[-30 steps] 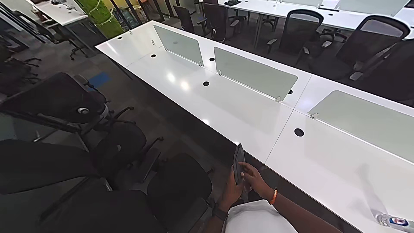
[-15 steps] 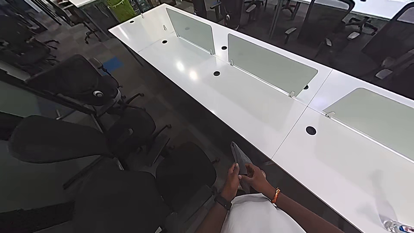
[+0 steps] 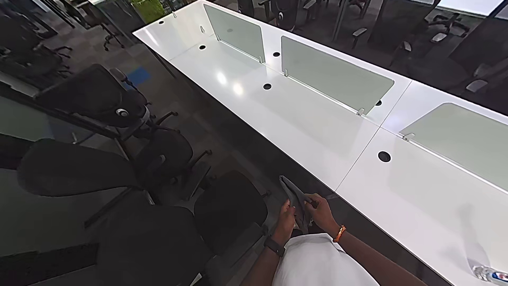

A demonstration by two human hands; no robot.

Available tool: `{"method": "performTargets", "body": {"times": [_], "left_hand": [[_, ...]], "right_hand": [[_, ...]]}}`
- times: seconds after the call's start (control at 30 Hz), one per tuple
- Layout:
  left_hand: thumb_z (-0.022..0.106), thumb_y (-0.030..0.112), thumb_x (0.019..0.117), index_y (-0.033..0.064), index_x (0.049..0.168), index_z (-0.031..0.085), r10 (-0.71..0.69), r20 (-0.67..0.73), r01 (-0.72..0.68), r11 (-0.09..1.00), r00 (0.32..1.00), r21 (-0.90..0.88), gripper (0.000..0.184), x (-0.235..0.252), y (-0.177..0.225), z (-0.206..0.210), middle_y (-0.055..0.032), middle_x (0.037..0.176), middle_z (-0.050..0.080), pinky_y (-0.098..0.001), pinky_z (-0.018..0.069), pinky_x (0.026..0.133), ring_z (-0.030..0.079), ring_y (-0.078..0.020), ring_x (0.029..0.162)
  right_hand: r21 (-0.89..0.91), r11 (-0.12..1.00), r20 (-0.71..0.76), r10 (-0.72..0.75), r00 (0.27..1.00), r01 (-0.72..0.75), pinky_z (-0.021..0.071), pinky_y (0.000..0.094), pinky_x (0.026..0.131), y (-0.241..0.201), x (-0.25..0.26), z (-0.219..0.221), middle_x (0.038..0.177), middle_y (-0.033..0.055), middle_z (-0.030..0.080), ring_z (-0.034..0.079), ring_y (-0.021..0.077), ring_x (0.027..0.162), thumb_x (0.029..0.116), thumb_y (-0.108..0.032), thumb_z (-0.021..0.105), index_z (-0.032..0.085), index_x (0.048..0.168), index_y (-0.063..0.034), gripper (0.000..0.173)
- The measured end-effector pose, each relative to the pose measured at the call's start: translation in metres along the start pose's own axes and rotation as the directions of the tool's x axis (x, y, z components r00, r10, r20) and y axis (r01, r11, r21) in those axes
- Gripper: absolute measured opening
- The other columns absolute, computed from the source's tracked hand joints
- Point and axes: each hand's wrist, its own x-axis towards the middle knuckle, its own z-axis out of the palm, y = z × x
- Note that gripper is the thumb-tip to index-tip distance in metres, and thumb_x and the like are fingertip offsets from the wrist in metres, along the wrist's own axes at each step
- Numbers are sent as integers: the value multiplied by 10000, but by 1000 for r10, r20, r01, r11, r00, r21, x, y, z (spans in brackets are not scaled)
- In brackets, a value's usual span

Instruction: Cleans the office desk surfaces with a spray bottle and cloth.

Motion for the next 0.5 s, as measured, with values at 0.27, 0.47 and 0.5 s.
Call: {"method": "performTargets", "body": {"times": [0.27, 0.47, 0.5], "left_hand": [[365, 167, 1090, -43, 1522, 353, -6, -6, 5, 1000, 1000, -26, 480, -1, -6, 2, -215, 1460, 510, -405, 479, 1074, 563, -229, 1275], [343, 149, 1099, -63, 1491, 372, -16, -23, 14, 995, 1000, -94, 446, 0, -12, 3, -209, 1335, 580, -381, 518, 1005, 616, -213, 1149], [347, 160, 1102, -57, 1501, 355, -29, -36, 25, 995, 999, -98, 454, -1, -12, 2, -207, 1328, 574, -381, 518, 993, 612, -214, 1140]], "right_hand": [[-97, 995, 64, -32, 997, 39, 560, 278, 671, -4, -9, 8, 853, 43, 688, 647, 107, 714, 870, -169, 735, 673, 1037, -54, 213], [-155, 962, 61, -218, 974, 225, 577, 257, 745, -1, -12, 15, 964, 84, 698, 670, 111, 813, 905, -152, 674, 753, 997, -49, 159], [-163, 953, 68, -248, 966, 256, 572, 254, 748, 1, -11, 14, 968, 87, 693, 665, 112, 820, 914, -161, 673, 761, 1004, -57, 164]]}}
